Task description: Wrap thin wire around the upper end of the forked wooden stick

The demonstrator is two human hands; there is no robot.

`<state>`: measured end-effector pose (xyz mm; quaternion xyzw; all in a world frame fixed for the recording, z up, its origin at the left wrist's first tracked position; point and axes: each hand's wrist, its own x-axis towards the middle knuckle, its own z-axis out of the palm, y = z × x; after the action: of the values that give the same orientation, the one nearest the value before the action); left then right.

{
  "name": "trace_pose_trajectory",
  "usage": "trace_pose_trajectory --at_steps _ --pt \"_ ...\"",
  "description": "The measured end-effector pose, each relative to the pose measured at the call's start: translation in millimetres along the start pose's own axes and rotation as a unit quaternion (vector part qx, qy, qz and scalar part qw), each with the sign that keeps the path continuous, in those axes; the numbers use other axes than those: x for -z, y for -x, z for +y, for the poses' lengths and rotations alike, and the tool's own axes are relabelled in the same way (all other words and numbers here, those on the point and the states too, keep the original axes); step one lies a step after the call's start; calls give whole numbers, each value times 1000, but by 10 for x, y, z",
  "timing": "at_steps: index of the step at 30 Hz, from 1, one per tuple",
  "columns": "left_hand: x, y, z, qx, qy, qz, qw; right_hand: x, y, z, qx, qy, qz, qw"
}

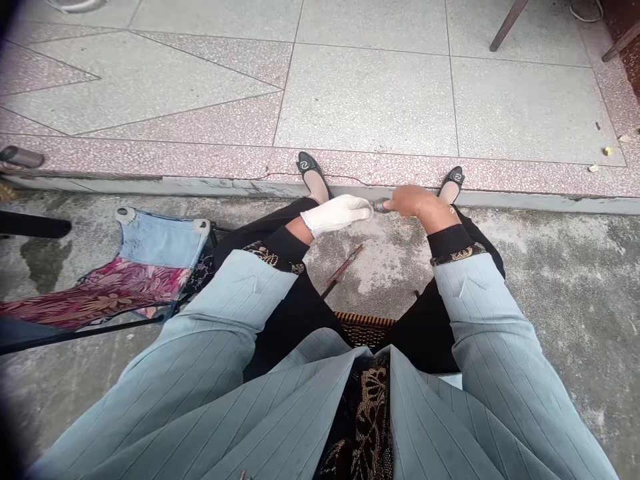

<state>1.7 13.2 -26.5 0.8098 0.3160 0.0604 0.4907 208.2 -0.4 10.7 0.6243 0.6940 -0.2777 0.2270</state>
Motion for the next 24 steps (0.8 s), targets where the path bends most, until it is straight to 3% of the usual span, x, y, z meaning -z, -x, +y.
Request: trace_pose_trajectory --at_steps 2,6,10,12,14,16,18,21,24 --pt "-8 1 -12 9 54 17 998 16 -19 36 -30 12 65 997" --pt "-48 -16 -16 17 171 33 985 49 -14 97 -63 -38 137 988" --pt "-95 -71 -16 15 242 47 969 17 0 60 0 -233 185 955" --pt "-106 -89 -26 21 283 40 958 -20 16 6 39 -375 167 911" --pt "-110 -89 -39 26 320 28 947 -55 43 -42 79 -502 136 850" --pt "-108 -71 -50 30 333 20 942 -74 80 -57 121 -587 104 794" --pt "-92 -47 -55 35 310 20 950 -69 126 -23 150 -628 80 759" --pt "-32 -32 -61 46 246 39 967 -25 211 84 177 -636 45 749" --pt "54 -44 -77 39 169 71 982 24 304 171 215 -585 0 782"
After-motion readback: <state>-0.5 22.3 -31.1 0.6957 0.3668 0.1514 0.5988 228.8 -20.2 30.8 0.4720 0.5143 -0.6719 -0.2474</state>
